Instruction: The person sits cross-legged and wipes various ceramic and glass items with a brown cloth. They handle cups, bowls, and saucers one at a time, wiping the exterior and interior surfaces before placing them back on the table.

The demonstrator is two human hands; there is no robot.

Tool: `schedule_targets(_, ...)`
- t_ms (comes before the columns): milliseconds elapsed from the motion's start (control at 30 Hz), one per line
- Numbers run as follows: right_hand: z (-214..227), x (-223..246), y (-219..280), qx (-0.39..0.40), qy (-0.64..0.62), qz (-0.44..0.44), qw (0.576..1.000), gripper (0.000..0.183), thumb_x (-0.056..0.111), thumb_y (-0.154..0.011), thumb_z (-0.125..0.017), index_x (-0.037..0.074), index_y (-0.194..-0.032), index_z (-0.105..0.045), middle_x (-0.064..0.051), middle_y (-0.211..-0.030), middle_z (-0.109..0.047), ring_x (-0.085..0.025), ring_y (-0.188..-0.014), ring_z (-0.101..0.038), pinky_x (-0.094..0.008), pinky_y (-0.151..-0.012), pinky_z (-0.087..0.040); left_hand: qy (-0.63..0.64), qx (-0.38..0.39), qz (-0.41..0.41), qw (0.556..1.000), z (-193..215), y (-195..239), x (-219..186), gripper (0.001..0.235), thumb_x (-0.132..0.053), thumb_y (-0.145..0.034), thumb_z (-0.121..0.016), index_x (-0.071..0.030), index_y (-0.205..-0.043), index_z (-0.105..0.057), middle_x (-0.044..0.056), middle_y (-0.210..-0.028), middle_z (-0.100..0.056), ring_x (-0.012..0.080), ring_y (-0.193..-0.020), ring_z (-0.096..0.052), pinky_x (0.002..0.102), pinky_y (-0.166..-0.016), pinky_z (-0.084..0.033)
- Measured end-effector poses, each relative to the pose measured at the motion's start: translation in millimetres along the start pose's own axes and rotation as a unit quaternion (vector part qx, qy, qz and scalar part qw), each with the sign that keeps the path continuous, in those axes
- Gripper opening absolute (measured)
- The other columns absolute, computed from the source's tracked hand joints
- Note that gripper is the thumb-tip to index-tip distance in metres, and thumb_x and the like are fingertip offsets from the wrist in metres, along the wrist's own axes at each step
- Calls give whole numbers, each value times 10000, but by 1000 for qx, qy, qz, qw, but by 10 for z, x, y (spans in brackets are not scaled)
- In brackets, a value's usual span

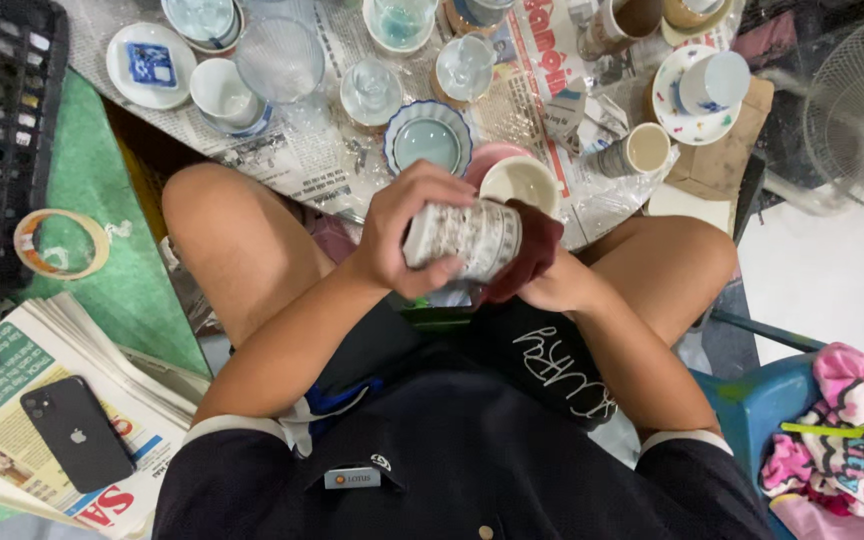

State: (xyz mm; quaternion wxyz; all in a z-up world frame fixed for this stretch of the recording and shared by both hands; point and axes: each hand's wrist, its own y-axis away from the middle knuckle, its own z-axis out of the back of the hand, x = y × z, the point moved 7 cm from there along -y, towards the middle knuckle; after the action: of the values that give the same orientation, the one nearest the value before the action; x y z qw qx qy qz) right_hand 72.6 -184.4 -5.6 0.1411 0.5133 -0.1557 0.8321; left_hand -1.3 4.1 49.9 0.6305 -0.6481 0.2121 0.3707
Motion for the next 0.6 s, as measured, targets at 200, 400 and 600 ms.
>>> schedule_targets(200, -214, 108, -284, 112, 293, 54, 948, 609, 261, -754, -807, 20, -1296, -670, -227, -1301, -634, -426, -1292, -500, -524, -1183, -235, 305, -71, 375, 873, -239, 397, 858, 311, -293, -1010, -621, -14, -1147, -599, 70, -1035, -657, 136, -966, -616, 278, -895, -484)
schedule_targets(400, -170, -38, -338, 158, 299, -30, 940, 375, 253, -685, -814, 46, -992, -752, -181, -1194, -627, -392, -1358, -393, -502, -1239, -165, 302, -109, 398, 860, -313, 589, 1070, 233, -251, -1050, -580, -27, -1100, -622, 25, -1037, -644, 78, -996, -586, 237, -925, -448)
schedule_targets(600, -169, -88, -184, 109, 142, -51, 983, 661, 96, -671, -856, -61, -1277, -642, -377, -1503, -367, -506, -1472, -134, -494, -1221, -127, 101, -41, 292, 950, -113, 388, 551, 347, -333, -997, -640, -18, -1135, -588, 53, -928, -629, 107, -876, -586, 260, -825, -473)
